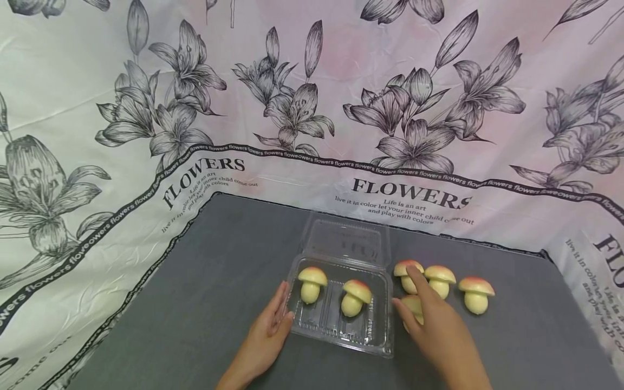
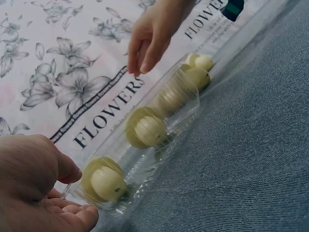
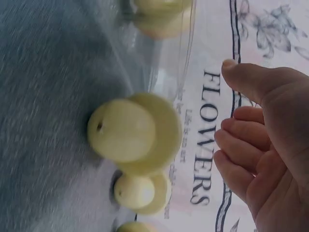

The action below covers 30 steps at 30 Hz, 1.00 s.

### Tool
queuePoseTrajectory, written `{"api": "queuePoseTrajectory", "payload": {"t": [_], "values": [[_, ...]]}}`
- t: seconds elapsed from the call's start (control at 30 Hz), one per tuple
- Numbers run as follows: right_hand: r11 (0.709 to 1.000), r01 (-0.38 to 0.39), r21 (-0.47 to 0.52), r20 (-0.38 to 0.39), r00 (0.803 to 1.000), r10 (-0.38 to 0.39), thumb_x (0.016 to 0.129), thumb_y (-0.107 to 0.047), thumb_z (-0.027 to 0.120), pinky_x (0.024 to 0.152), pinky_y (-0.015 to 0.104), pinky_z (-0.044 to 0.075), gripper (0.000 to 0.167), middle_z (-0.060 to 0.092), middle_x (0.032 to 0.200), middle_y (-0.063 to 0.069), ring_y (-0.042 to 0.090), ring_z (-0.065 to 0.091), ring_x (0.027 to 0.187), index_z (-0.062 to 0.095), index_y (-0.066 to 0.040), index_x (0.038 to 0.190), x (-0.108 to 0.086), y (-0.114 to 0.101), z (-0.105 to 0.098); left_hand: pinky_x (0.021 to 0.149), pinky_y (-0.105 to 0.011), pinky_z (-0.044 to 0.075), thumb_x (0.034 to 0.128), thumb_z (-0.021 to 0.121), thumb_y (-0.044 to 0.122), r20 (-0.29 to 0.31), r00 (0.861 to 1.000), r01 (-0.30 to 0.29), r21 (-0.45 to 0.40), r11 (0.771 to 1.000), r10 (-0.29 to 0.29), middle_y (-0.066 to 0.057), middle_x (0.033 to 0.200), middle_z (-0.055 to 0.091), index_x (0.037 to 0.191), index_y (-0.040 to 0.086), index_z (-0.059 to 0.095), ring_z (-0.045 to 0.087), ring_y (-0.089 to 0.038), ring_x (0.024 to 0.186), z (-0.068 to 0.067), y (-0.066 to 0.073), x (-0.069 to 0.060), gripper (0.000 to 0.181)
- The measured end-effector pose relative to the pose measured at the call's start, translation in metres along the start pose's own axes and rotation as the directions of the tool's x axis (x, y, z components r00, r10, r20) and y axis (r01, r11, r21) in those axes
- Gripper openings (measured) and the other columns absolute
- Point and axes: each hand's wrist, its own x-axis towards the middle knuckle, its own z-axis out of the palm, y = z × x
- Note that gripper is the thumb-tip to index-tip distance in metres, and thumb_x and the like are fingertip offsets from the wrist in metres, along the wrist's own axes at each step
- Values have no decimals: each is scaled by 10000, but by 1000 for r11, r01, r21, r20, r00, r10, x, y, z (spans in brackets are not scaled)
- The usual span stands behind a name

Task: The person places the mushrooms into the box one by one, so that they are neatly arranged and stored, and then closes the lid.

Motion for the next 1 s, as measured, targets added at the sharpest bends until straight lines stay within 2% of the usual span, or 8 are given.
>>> {"api": "queuePoseTrajectory", "payload": {"t": [0.13, 0.27, 0.37, 0.5, 0.6, 0.67, 0.87, 1.0], "values": [[999, 39, -10, -9, 999, -39, 944, -275, 835, 575, 391, 505, 859, 678, 797, 33, -6, 480, 565, 368, -193, 1660, -5, 10, -3, 1254, -387, 230, 1123, 526, 115, 0, 1000, -3, -2, 1000, 3, -154, 1750, 163, 1687, 18, 126, 195, -296, 1601, 0, 0, 0, 698], [997, 69, -18, -7, 998, -69, 909, -254, 869, 540, 284, 392, 887, 391, 636, -129, -17, 337, 517, 388, -208, 1652, -11, 17, -3, 1254, -383, 235, 1121, 530, 112, -1, 1000, -9, -1, 1000, 9, -159, 1748, 168, 1686, 21, 130, 199, -293, 1600, 0, 0, 0, 698], [997, 71, -13, 16, 997, -71, 887, -254, 888, 517, 239, 311, 907, 378, 655, -132, -29, 260, 485, 395, -208, 1647, -15, 21, -2, 1253, -387, 240, 1122, 531, 118, -1, 1000, -13, 2, 1000, 13, -159, 1747, 173, 1687, 26, 134, 202, -294, 1599, 0, 0, 0, 697], [997, 81, -17, 36, 996, -80, 852, -290, 917, 530, 322, 462, 943, 744, 1055, 22, -2, 520, 579, 407, -211, 1641, -19, 26, 1, 1254, -391, 239, 1120, 530, 108, -1, 1000, -12, -2, 1000, 12, -162, 1748, 168, 1684, 10, 128, 200, -302, 1599, 0, -1, -1, 699], [995, 98, -22, 53, 994, -97, 830, -314, 933, 644, 441, 588, 977, 661, 1436, 127, 151, 729, 802, 402, -208, 1642, -21, 30, 2, 1254, -389, 235, 1117, 528, 88, -2, 1000, -10, -7, 1000, 10, -163, 1749, 159, 1679, -11, 122, 194, -303, 1600, 0, -1, -1, 700], [993, 117, -21, 52, 992, -116, 804, -306, 951, 660, 449, 601, 988, 681, 1404, 139, 198, 746, 837, 422, -190, 1631, -23, 33, 3, 1254, -388, 236, 1116, 528, 83, -4, 1000, -10, -5, 1000, 10, -164, 1749, 161, 1677, -20, 123, 196, -302, 1600, 0, 0, -1, 700], [990, 144, 3, 65, 988, -144, 758, -263, 980, 570, 346, 557, 1043, 741, 1256, 180, -6, 604, 691, 419, -167, 1632, -28, 42, 5, 1254, -392, 235, 1121, 532, 114, -2, 1000, -16, 4, 1000, 16, -177, 1746, 164, 1680, -9, 120, 201, -309, 1599, -1, 0, -1, 705], [990, 139, -6, 65, 988, -138, 734, -242, 991, 578, 349, 563, 1035, 747, 1240, 168, 9, 626, 713, 447, -154, 1610, -32, 45, 8, 1252, -395, 232, 1125, 530, 134, 3, 1000, -12, 10, 1000, 12, -181, 1743, 172, 1680, -9, 118, 202, -314, 1598, -1, 0, -1, 705]]}}
